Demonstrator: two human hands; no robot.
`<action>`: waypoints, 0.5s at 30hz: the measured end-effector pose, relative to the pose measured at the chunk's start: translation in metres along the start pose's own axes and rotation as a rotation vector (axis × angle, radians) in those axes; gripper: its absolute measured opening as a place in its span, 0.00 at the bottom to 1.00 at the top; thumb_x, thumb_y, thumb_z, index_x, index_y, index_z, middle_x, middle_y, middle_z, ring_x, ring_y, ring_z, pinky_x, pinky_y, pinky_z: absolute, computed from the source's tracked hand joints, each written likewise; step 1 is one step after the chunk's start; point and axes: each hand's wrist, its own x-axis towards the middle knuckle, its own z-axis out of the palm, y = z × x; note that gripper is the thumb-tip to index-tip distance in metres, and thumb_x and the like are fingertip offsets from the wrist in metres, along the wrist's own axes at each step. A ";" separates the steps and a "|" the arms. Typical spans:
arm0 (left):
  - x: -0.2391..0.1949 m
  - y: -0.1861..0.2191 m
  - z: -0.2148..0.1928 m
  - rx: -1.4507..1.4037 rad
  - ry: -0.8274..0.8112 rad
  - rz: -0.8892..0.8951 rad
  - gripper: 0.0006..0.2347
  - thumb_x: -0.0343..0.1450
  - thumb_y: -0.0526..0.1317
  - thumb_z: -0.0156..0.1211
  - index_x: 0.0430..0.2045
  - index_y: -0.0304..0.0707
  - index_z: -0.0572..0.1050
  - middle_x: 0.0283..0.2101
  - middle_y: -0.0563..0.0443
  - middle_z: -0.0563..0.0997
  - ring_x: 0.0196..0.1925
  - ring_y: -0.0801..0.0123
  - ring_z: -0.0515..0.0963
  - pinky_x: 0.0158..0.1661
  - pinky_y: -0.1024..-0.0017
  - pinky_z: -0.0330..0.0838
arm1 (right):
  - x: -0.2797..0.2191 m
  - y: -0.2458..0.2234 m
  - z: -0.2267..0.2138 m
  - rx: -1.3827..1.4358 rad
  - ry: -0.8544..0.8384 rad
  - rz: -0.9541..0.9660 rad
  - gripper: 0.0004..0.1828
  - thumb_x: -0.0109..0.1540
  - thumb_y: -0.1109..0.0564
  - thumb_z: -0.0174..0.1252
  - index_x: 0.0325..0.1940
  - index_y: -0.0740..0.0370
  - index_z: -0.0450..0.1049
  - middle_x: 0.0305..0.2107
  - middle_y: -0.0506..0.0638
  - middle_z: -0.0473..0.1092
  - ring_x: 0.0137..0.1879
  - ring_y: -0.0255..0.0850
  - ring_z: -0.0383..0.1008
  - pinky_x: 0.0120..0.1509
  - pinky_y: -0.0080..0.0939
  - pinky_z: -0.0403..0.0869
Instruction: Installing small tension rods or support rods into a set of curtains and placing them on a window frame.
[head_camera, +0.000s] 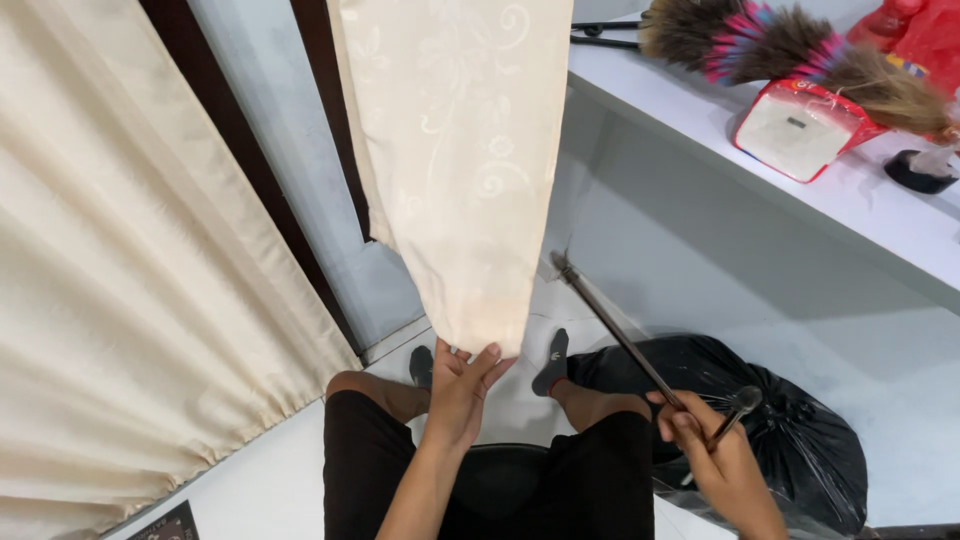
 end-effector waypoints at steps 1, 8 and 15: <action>-0.001 0.004 -0.003 -0.004 0.004 0.000 0.26 0.69 0.33 0.63 0.61 0.38 0.59 0.53 0.46 0.79 0.53 0.64 0.82 0.55 0.62 0.77 | -0.003 0.008 -0.008 -0.003 -0.004 0.001 0.20 0.70 0.54 0.45 0.57 0.68 0.76 0.23 0.52 0.71 0.25 0.36 0.63 0.29 0.34 0.64; -0.007 0.021 -0.011 -0.096 0.006 0.108 0.29 0.69 0.32 0.63 0.64 0.39 0.56 0.55 0.44 0.77 0.52 0.67 0.81 0.53 0.65 0.78 | -0.020 0.125 -0.045 -0.460 -0.294 0.066 0.18 0.66 0.50 0.52 0.53 0.63 0.78 0.19 0.52 0.76 0.27 0.39 0.78 0.33 0.38 0.78; -0.015 0.025 -0.003 0.002 0.004 0.097 0.35 0.67 0.36 0.67 0.68 0.41 0.52 0.56 0.43 0.77 0.52 0.66 0.81 0.51 0.67 0.78 | -0.036 0.188 -0.044 -0.444 -0.286 0.062 0.20 0.68 0.48 0.53 0.47 0.67 0.80 0.29 0.59 0.79 0.35 0.45 0.82 0.41 0.41 0.79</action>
